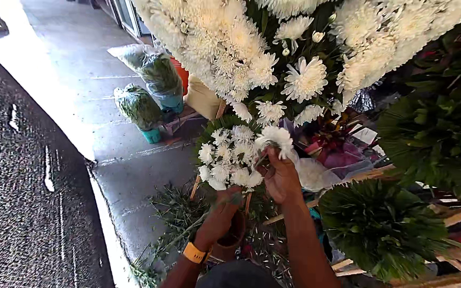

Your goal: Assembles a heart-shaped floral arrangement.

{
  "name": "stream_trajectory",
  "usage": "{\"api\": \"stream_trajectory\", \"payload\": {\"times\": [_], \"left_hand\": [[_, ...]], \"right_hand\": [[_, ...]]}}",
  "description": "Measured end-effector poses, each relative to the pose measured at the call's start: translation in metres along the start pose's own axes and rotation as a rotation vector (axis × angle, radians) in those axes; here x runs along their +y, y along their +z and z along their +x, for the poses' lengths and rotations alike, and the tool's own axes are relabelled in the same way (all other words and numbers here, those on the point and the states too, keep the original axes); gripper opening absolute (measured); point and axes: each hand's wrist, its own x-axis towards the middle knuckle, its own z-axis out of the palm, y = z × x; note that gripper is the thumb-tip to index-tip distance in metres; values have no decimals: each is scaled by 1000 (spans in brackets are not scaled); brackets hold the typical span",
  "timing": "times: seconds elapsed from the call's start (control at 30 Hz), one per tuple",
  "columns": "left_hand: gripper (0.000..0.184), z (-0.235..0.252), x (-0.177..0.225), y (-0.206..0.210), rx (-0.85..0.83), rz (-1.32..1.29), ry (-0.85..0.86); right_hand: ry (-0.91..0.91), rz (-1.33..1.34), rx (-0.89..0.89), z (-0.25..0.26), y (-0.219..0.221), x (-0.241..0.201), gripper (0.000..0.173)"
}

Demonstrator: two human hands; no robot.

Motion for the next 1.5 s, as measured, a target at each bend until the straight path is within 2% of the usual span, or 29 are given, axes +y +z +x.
{"api": "stream_trajectory", "payload": {"times": [0.07,0.17,0.23,0.3,0.4,0.47,0.53,0.57,0.6,0.67,0.7,0.73,0.8,0.87,0.9,0.93,0.97,1.0,1.07,1.1,1.13,1.17,1.23,1.27,1.4,1.5], "left_hand": [[53,-9,-2,-4,14,61,-9],[57,5,5,-1,106,232,-48],[44,20,13,9,134,354,-45],[33,25,8,17,141,380,-39],[33,21,-1,19,66,393,-28],[30,15,-1,20,9,406,-45],[22,7,-5,22,10,418,-116],[17,5,-9,22,6,410,-194],[18,8,-13,21,-35,386,-287],[52,30,-18,22,-140,317,-421],[59,43,-16,28,-150,284,-430],[55,56,-12,37,-139,234,-401],[36,80,-8,58,-144,-8,-280],[28,105,-2,78,-249,-272,-262],[30,116,5,88,-288,-264,-256],[34,125,13,96,-302,-190,-259],[41,133,22,103,-308,-8,-253],[58,141,31,107,-343,229,-220],[97,154,48,112,-417,563,-81],[107,161,60,115,-466,627,-22],[107,168,73,119,-493,642,16],[93,176,83,125,-469,621,59],[54,193,99,140,-377,553,144],[45,203,107,146,-358,552,172],[33,235,132,155,-240,502,321],[26,273,157,146,-53,470,438]], "right_hand": [[-69,-40,69,17,-21,-10,17],[25,-308,-75,-4,-29,3,23],[115,-343,-156,-26,-20,24,17],[153,-193,-156,-35,-20,38,14],[83,-171,-5,-41,-23,43,12],[-42,-88,147,-33,-40,41,14],[-167,-33,330,-6,-73,15,22],[-203,-39,360,3,-91,-2,27],[-213,-87,321,2,-103,-13,29],[-160,-311,103,-21,-108,-19,28],[-128,-476,-5,-39,-104,-16,26],[-108,-651,-116,-56,-99,-13,28],[-132,-876,-322,-69,-98,0,36],[-150,-901,-360,-70,-100,-2,41],[-230,-849,-307,-70,-103,-7,35],[-330,-768,-241,-66,-108,-13,24],[-402,-710,-186,-61,-112,-23,20],[-463,-734,-130,-55,-118,-37,20],[-618,-980,-70,-39,-135,-72,25],[-723,-1128,-38,-29,-140,-89,25],[-841,-1254,5,-19,-142,-106,26],[-950,-1353,34,-10,-143,-122,28],[-1099,-1477,34,6,-137,-154,25],[-1150,-1514,23,14,-133,-169,24],[-1302,-1461,45,51,-116,-211,27],[-1306,-1350,301,91,-100,-244,44]]}}
